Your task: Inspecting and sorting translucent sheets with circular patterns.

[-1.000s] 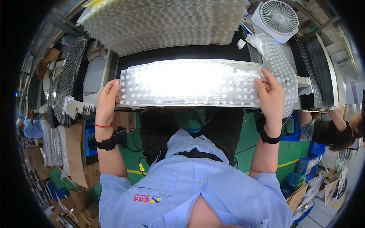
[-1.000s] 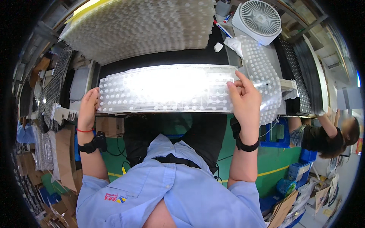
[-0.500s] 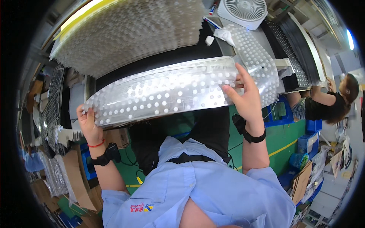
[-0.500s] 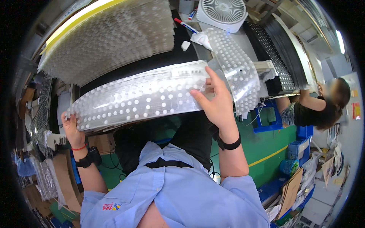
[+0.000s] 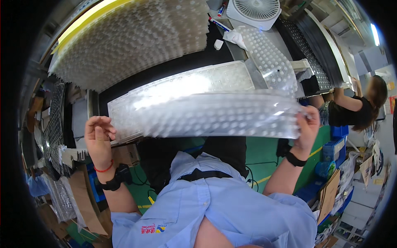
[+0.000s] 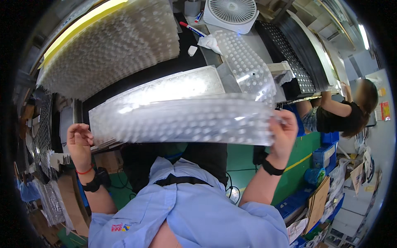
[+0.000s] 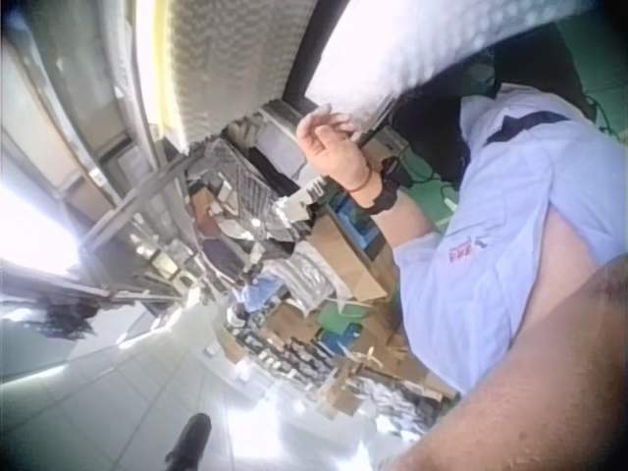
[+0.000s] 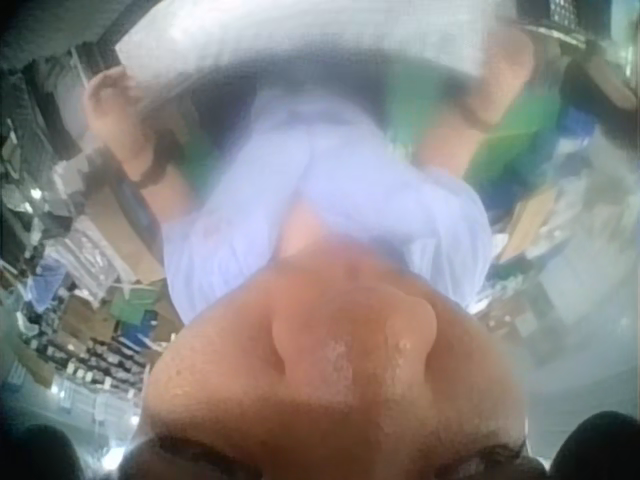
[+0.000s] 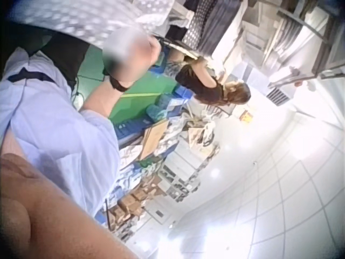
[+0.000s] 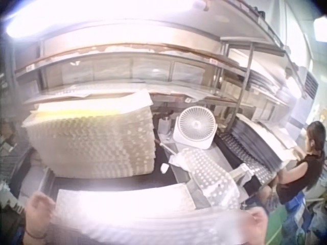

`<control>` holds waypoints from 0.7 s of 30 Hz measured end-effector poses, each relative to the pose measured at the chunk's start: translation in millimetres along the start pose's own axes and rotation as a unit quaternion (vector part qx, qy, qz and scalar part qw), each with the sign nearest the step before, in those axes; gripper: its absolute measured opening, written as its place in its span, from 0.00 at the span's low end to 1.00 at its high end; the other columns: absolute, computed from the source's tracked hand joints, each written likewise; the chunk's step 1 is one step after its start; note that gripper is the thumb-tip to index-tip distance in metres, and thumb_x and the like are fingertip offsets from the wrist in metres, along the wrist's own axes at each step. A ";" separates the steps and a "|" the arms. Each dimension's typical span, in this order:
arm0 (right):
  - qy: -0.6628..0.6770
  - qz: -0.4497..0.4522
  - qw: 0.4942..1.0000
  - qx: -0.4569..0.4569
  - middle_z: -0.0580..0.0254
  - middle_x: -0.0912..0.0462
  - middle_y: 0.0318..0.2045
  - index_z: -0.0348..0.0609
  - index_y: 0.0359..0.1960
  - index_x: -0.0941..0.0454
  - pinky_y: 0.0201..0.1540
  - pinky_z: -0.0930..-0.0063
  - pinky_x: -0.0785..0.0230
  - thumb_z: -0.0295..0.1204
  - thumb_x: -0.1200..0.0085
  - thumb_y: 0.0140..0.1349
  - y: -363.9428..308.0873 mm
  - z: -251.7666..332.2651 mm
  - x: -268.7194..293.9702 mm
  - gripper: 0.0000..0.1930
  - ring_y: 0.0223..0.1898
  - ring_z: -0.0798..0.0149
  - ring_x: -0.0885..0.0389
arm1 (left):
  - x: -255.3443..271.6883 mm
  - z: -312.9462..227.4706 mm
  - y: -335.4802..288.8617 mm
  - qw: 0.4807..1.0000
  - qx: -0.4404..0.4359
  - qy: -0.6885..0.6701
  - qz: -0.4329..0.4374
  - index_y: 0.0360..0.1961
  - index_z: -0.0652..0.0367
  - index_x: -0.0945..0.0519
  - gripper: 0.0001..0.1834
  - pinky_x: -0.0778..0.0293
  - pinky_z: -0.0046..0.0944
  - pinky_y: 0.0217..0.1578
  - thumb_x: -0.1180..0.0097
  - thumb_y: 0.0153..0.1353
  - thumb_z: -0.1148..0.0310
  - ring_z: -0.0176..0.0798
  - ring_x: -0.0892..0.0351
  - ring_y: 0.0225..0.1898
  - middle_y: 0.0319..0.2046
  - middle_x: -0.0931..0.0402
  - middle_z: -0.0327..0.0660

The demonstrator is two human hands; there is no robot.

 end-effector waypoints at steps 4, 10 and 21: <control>0.001 -0.159 0.986 0.045 0.63 0.21 0.38 0.40 0.45 0.27 0.35 0.82 0.30 0.18 0.46 0.61 0.8 5.4 85.8 0.11 0.33 0.75 0.23 | 23.8 6.6 2.3 0.997 0.008 0.002 -0.083 0.47 0.61 0.28 0.10 0.34 0.26 0.32 0.56 0.71 0.68 0.28 0.31 0.33 0.40 0.26 0.39; -0.063 -0.181 0.980 0.055 0.62 0.21 0.43 0.37 0.49 0.28 0.44 0.79 0.30 0.20 0.46 0.62 16.2 4.4 108.1 0.14 0.41 0.71 0.23 | 32.0 20.7 10.0 0.984 0.060 0.091 -0.143 0.44 0.60 0.25 0.08 0.36 0.25 0.34 0.53 0.69 0.70 0.25 0.33 0.34 0.40 0.27 0.36; -0.168 -0.093 0.981 0.032 0.62 0.20 0.41 0.33 0.53 0.28 0.43 0.83 0.32 0.20 0.47 0.62 51.0 46.0 52.6 0.16 0.39 0.73 0.23 | 23.0 25.2 2.2 0.968 0.052 0.219 -0.112 0.48 0.61 0.25 0.11 0.36 0.27 0.45 0.51 0.68 0.70 0.27 0.31 0.42 0.43 0.26 0.34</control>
Point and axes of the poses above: each hand's wrist, its own y-axis towards the middle knuckle, its own x-axis out of the back of the hand, z = x × y, the point moved 6 cm from there along y, towards the middle knuckle
